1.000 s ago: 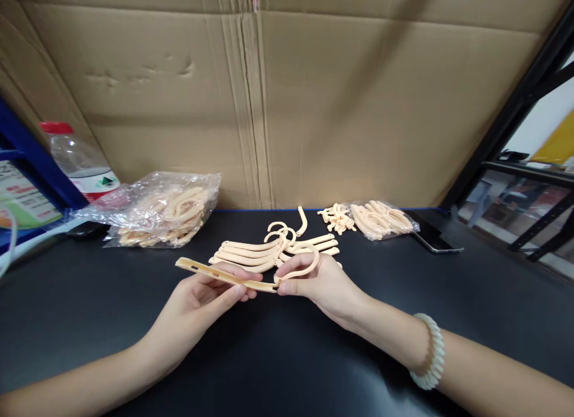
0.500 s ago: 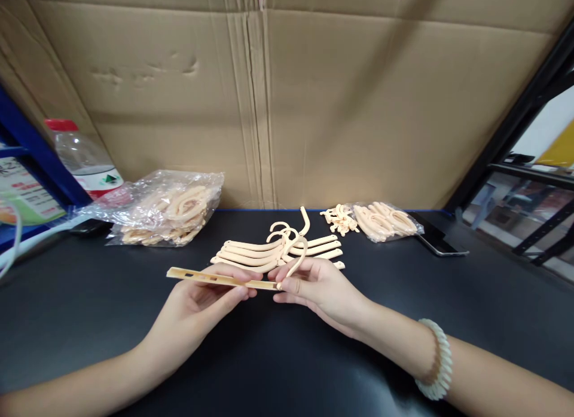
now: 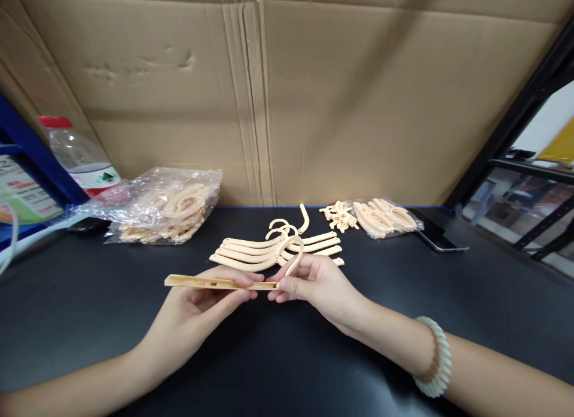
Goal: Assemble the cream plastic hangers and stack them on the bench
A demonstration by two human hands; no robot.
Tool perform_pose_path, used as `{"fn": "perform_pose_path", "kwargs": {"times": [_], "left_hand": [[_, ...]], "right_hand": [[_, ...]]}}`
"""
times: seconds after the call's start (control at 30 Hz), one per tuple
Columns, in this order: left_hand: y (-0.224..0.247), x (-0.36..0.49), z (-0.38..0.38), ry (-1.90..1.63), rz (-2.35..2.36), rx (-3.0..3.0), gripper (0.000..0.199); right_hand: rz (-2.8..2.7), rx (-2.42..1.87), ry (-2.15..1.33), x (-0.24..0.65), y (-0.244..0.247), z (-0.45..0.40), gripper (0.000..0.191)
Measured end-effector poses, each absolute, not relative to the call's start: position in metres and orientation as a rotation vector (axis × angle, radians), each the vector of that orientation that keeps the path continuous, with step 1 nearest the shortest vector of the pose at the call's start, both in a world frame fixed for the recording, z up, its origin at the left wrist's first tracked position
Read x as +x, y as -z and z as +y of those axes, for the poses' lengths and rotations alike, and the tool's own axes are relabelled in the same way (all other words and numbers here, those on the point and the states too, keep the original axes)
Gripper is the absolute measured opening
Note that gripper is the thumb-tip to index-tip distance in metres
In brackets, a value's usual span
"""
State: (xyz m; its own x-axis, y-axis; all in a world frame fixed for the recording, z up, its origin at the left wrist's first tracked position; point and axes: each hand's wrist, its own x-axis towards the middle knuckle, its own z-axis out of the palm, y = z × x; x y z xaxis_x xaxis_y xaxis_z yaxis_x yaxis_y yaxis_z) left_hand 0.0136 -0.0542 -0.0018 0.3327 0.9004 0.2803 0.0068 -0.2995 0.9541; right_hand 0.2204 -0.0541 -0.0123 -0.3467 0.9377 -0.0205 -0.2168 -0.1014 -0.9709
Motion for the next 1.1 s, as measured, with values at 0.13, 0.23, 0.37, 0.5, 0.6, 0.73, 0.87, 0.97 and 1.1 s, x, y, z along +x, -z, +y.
{"fn": "perform_pose_path", "kwargs": {"times": [0.13, 0.23, 0.37, 0.5, 0.6, 0.73, 0.87, 0.97, 1.1], "left_hand": [[0.000, 0.013, -0.056, -1.114, 0.872, 1.660, 0.006], [-0.001, 0.013, -0.056, -1.099, 0.874, 1.666, 0.007], [0.001, 0.014, -0.058, -1.101, 0.856, 1.629, 0.006], [0.003, 0.014, -0.059, -1.055, 0.826, 1.638, 0.006], [0.002, 0.015, -0.059, -1.037, 0.823, 1.588, 0.008], [0.000, 0.017, -0.056, -1.079, 0.869, 1.450, 0.017], [0.000, 0.017, -0.052, -1.074, 0.945, 1.401, 0.026], [0.002, 0.017, -0.051, -1.044, 0.963, 1.411, 0.028], [0.003, 0.018, -0.053, -0.935, 0.940, 1.438, 0.025]], "right_hand": [[-1.238, -0.885, -1.615, 0.220, 0.013, -0.056, 0.023], [-1.235, -0.862, -1.623, 0.219, 0.014, -0.057, 0.022], [-1.273, -0.882, -1.560, 0.216, 0.014, -0.059, 0.022], [-1.284, -0.887, -1.479, 0.215, 0.016, -0.060, 0.024], [-1.247, -0.869, -1.517, 0.214, 0.015, -0.062, 0.024], [-1.237, -0.897, -1.511, 0.214, 0.010, -0.063, 0.023], [-1.343, -0.973, -1.324, 0.214, 0.005, -0.061, 0.027], [-1.348, -0.971, -1.300, 0.214, 0.005, -0.060, 0.028], [-1.354, -0.889, -1.341, 0.216, 0.004, -0.058, 0.029]]}}
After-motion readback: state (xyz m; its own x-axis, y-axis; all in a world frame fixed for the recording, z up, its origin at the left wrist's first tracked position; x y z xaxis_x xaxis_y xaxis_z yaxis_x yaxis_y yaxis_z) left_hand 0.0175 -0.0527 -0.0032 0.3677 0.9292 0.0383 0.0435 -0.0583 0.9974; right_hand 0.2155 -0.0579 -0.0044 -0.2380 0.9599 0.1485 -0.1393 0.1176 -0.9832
